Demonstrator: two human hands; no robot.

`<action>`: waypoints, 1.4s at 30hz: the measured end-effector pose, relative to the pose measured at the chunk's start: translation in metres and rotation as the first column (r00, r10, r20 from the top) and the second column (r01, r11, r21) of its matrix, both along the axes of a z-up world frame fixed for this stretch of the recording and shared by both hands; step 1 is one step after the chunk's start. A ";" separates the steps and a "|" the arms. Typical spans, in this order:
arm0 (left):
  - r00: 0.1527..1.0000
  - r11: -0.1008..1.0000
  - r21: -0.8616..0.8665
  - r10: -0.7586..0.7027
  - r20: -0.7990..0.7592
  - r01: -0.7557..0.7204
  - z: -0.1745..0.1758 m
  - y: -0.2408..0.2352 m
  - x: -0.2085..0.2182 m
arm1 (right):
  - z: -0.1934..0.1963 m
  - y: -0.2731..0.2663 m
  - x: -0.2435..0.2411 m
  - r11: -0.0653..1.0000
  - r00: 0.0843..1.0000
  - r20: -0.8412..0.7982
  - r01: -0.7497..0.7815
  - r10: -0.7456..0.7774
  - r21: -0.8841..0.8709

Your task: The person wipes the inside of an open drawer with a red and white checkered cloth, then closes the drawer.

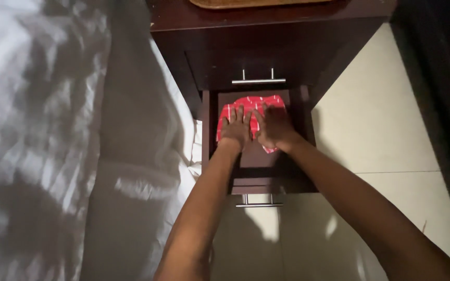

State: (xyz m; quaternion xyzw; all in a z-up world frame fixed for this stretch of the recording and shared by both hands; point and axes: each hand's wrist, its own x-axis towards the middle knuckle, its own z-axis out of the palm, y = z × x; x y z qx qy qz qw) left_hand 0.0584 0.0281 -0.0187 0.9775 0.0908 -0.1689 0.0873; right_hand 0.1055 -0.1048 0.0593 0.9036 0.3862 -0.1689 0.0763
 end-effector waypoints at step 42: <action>0.988 0.999 -0.005 -0.032 -0.154 0.032 0.043 -0.002 -0.020 | 0.003 -0.007 -0.006 0.979 0.937 -0.329 0.164 -0.116 0.121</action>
